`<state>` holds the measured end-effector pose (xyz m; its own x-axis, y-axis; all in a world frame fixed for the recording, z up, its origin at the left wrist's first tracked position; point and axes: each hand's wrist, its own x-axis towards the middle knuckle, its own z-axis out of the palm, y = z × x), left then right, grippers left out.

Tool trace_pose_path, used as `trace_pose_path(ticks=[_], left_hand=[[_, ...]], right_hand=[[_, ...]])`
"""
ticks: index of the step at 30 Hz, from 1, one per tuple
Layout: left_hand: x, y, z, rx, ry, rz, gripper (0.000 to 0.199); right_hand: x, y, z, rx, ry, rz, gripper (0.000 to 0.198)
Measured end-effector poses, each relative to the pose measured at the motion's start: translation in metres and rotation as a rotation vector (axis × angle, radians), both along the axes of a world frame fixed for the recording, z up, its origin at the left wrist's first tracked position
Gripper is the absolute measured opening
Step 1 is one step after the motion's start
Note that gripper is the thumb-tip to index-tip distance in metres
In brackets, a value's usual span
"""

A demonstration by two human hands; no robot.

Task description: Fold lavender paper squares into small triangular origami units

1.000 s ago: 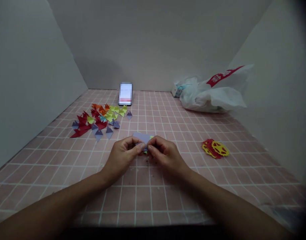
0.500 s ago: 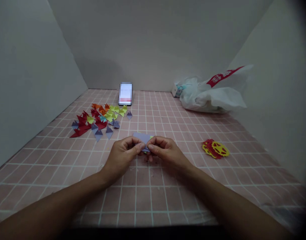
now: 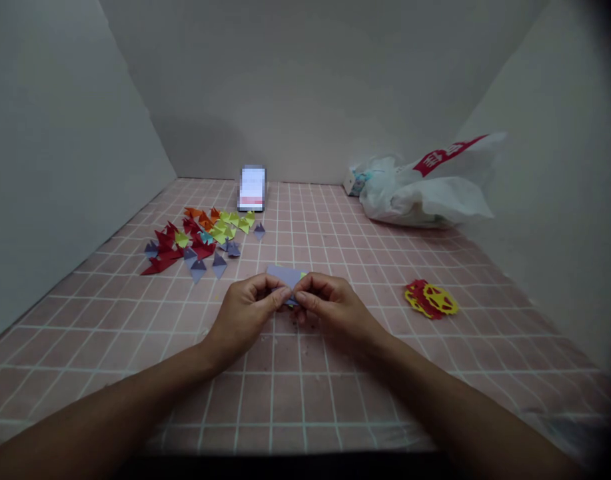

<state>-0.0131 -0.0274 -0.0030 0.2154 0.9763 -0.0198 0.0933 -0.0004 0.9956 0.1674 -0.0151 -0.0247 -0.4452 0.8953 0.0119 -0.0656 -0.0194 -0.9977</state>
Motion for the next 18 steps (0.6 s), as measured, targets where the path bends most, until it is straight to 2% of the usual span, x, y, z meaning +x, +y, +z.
trace_pose_path(ticks=[6,8,10,15,18], left_hand=[[0.001,0.0,-0.002,0.011,-0.012,0.008,0.011],[0.001,0.0,0.0,0.014,-0.013,0.011,0.008],[0.001,-0.001,0.001,0.016,-0.025,0.01,0.008],[0.001,0.0,0.002,-0.032,-0.089,-0.04,0.012],[0.001,0.001,0.002,-0.043,-0.103,-0.064,0.013]], right_hand=[[-0.005,-0.009,0.005,0.262,-0.235,-0.149,0.012],[-0.006,-0.012,0.007,0.294,-0.275,-0.211,0.013],[-0.007,-0.013,0.008,0.236,-0.218,-0.201,0.013],[-0.003,-0.007,0.005,-0.016,0.053,-0.067,0.016],[0.0,-0.003,0.0,-0.09,0.108,-0.019,0.018]])
